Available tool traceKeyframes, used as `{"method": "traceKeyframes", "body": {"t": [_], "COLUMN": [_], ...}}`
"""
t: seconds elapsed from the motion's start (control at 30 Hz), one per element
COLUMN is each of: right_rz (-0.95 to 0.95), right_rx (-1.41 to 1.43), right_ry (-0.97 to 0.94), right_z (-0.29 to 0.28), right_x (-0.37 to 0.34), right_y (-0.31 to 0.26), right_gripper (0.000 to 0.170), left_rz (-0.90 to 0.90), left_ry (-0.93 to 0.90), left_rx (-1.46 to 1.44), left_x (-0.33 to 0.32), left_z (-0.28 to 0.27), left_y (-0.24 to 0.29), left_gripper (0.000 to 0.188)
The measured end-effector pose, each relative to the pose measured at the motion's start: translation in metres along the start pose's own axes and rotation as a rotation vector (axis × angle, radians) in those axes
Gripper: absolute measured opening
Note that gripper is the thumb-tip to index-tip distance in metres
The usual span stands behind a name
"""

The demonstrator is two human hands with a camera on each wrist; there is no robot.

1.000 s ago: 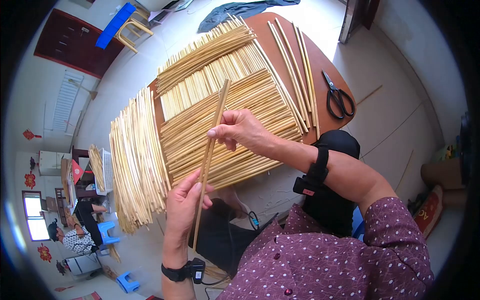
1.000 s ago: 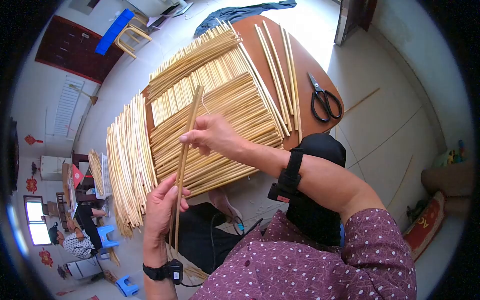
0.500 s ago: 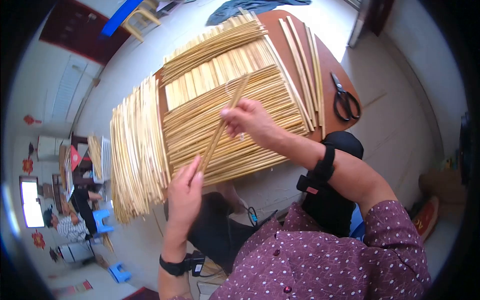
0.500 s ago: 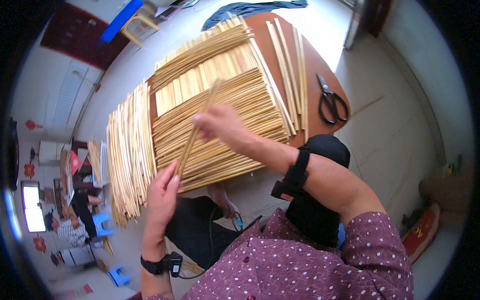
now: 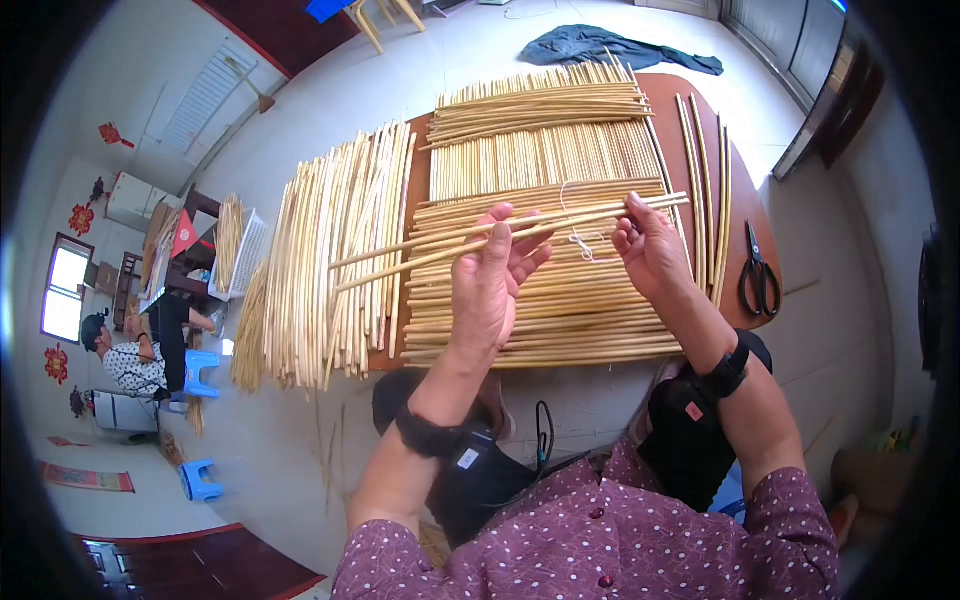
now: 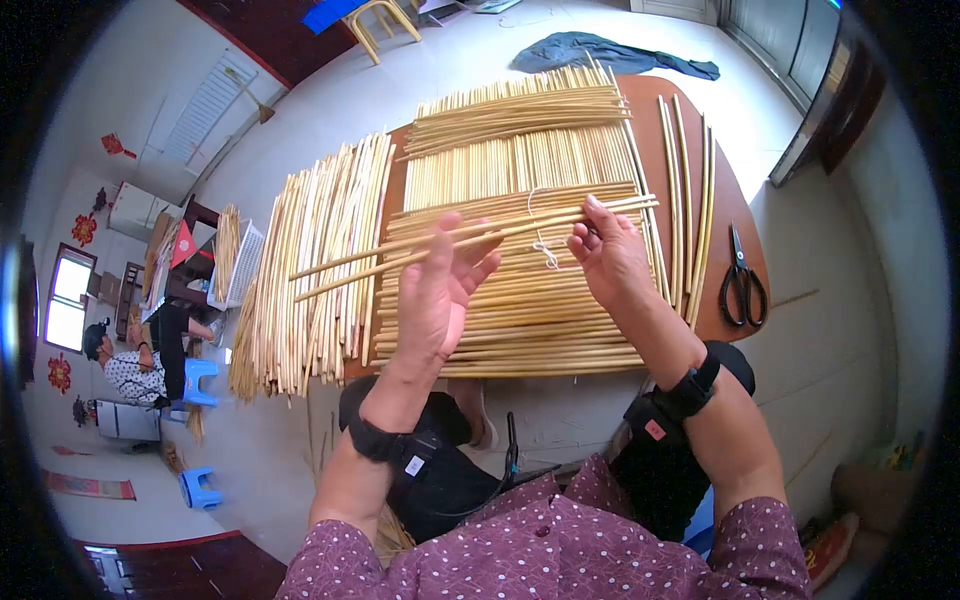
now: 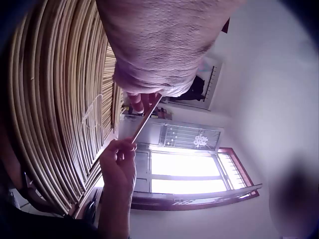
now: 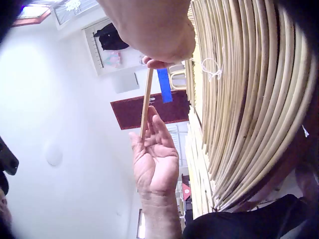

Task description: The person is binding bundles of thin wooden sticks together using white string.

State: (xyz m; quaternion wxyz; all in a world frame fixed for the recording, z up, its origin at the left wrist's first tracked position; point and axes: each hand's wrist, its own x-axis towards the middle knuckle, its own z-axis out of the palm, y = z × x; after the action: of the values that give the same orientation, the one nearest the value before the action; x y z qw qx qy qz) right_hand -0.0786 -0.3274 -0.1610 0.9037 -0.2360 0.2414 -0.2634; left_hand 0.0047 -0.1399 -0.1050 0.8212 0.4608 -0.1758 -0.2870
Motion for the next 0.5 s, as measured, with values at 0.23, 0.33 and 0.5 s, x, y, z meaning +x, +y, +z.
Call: {"method": "traceKeyframes", "body": {"t": [0.23,0.33,0.5], "right_rz": [-0.039,-0.024,-0.078], "right_rx": [-0.123,-0.138,-0.225], "right_ry": [0.085,0.062,0.028], "right_z": [0.008,0.008,0.012], "right_x": [0.001,0.003,-0.004], "right_y": [0.0,0.006,0.007], "right_gripper": [0.015,0.018,0.022], "left_rz": [-0.051,-0.029,-0.031], "left_ry": [-0.046,0.03,0.196], "left_rx": [-0.014,0.024,0.013], "left_x": [0.029,0.032,0.037], "left_z": [-0.017,-0.022,-0.04], "left_y": [-0.003,-0.007,0.004], "left_gripper": [0.022,0.016,0.017]}}
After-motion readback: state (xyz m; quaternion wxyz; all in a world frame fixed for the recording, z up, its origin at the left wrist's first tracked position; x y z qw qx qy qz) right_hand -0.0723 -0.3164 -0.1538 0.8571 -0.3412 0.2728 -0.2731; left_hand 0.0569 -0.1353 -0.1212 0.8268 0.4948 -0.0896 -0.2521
